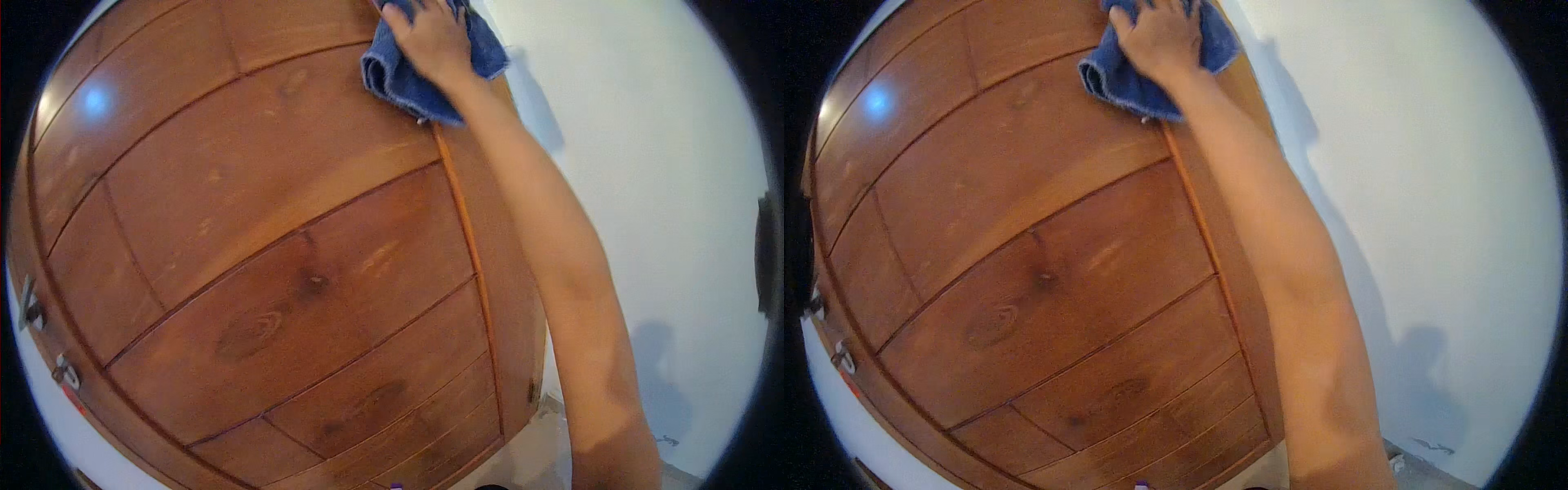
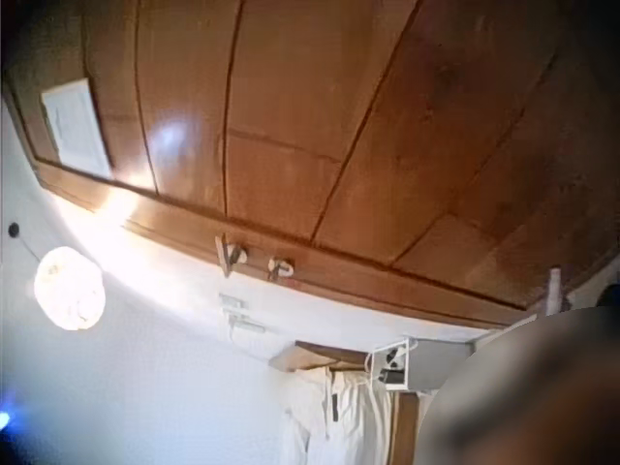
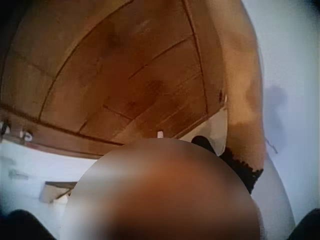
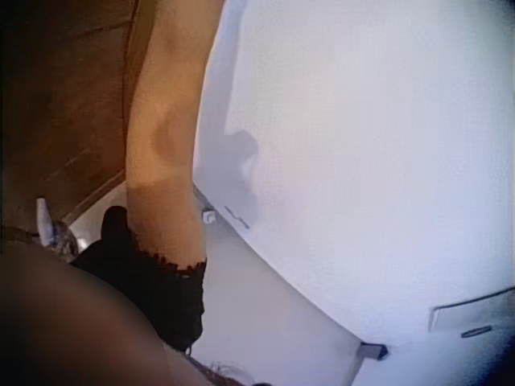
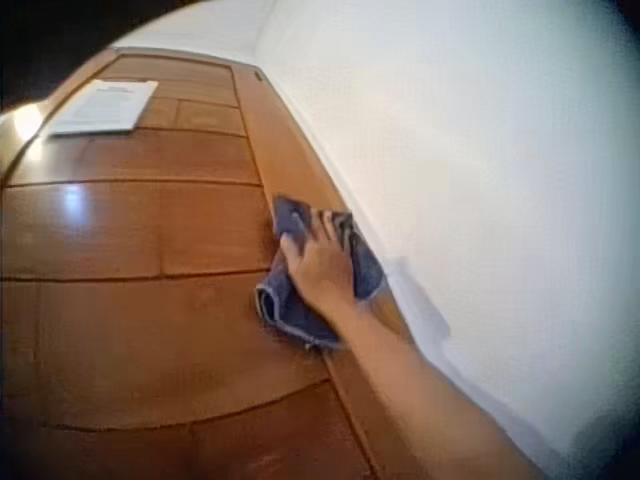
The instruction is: Cleaning the hotel room door using spray and cloth.
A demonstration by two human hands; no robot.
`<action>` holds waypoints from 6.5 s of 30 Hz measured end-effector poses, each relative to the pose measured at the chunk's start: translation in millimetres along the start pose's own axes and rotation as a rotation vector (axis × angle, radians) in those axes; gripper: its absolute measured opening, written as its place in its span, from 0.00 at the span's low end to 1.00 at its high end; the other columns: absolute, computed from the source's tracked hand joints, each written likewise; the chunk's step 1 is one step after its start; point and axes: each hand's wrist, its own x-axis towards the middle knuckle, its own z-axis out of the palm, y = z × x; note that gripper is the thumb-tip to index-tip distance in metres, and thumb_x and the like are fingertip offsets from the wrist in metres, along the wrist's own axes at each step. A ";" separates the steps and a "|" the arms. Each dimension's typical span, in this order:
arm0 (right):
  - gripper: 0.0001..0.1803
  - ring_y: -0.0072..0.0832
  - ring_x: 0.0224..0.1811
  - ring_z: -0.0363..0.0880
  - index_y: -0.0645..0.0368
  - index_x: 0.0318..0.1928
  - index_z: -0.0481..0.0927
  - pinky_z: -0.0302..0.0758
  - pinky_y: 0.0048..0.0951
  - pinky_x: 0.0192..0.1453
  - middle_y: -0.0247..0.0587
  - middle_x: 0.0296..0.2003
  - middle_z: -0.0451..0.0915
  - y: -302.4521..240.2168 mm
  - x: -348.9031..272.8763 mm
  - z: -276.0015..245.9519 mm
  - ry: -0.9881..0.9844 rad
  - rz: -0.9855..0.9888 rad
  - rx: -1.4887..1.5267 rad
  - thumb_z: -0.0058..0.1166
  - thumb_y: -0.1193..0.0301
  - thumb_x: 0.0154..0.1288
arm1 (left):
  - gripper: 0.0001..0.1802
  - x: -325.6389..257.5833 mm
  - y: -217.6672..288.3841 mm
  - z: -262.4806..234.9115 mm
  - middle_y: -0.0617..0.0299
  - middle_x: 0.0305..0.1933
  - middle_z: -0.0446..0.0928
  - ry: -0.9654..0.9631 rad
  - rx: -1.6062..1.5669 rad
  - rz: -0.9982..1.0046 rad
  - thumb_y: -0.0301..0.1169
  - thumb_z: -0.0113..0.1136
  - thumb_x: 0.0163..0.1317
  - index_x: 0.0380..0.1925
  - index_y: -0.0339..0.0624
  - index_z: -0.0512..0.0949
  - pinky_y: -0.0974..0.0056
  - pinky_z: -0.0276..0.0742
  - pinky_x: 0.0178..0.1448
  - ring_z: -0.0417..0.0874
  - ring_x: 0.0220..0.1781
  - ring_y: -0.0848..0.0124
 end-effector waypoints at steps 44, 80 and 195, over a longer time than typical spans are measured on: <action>0.31 0.41 0.73 0.41 0.39 0.61 0.69 0.33 0.54 0.72 0.36 0.69 0.52 -220.6 -265.0 -130.3 -0.574 -0.039 0.293 0.53 0.67 0.54 | 0.25 -161.2 5.1 -16.8 0.60 0.35 0.77 0.342 0.044 0.123 0.28 0.71 0.43 0.42 0.37 0.72 0.64 0.73 0.48 0.78 0.40 0.70; 0.30 0.42 0.60 0.64 0.62 0.61 0.64 0.60 0.38 0.63 0.47 0.59 0.66 -166.3 -430.9 -377.4 -0.111 2.219 1.579 0.41 0.53 0.67 | 0.31 -53.3 117.3 14.8 0.62 0.36 0.72 0.235 -0.062 0.414 0.23 0.61 0.51 0.57 0.40 0.62 0.68 0.72 0.41 0.75 0.32 0.74; 0.38 0.35 0.72 0.47 0.38 0.64 0.64 0.42 0.53 0.71 0.34 0.69 0.52 -227.9 -324.7 -138.8 -0.491 0.125 0.471 0.56 0.66 0.48 | 0.19 -143.7 -34.1 -27.5 0.59 0.35 0.76 0.610 0.460 0.073 0.22 0.66 0.49 0.41 0.37 0.70 0.68 0.75 0.43 0.78 0.37 0.71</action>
